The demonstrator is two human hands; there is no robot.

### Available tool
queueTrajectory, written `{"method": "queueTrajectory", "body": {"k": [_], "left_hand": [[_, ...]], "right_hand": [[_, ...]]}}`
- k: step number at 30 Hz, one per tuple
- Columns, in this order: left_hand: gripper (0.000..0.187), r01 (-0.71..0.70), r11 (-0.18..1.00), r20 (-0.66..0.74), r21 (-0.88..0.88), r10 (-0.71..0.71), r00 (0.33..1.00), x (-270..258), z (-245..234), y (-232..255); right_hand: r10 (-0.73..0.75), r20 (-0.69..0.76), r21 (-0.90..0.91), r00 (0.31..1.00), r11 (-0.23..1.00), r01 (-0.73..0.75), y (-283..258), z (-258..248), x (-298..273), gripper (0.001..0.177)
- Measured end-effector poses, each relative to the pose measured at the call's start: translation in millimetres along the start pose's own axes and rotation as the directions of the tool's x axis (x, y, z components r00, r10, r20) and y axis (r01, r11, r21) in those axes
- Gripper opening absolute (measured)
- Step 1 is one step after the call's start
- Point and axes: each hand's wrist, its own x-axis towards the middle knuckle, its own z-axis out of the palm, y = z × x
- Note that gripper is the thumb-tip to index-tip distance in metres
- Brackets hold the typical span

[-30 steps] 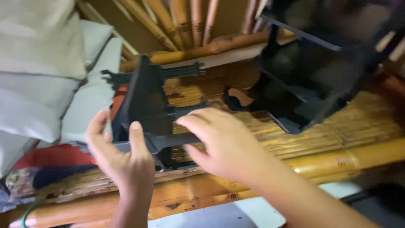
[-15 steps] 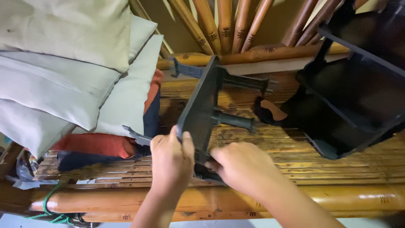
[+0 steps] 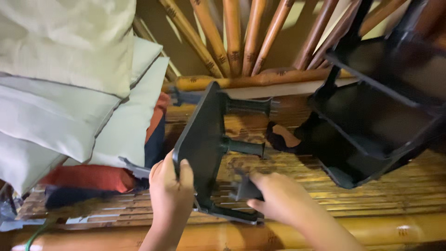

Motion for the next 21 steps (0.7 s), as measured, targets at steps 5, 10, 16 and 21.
{"method": "queueTrajectory", "body": {"k": [5,10,16,21], "left_hand": [[0.023,0.055,0.998,-0.028,-0.009,-0.056,0.998,-3.3,1.9,0.4],[0.021,0.159,0.987,-0.086,-0.005,-0.158,0.984,-8.4,4.8,-3.1],[0.023,0.298,0.948,-0.149,-0.109,-0.312,0.938,-8.5,1.4,-6.9],[0.023,0.194,0.977,-0.206,-0.09,-0.209,0.956,-10.5,0.1,-12.6]], "right_hand": [[0.198,-0.009,0.09,0.98,0.976,-0.196,71.1,29.8,36.1,0.083],[0.381,0.121,-0.023,0.917,0.924,-0.381,141.6,78.9,61.0,0.086],[0.391,0.161,-0.031,0.906,0.92,-0.392,190.0,107.2,75.0,0.092],[0.171,-0.141,0.166,0.975,0.975,-0.146,194.8,83.8,81.6,0.071]]}}
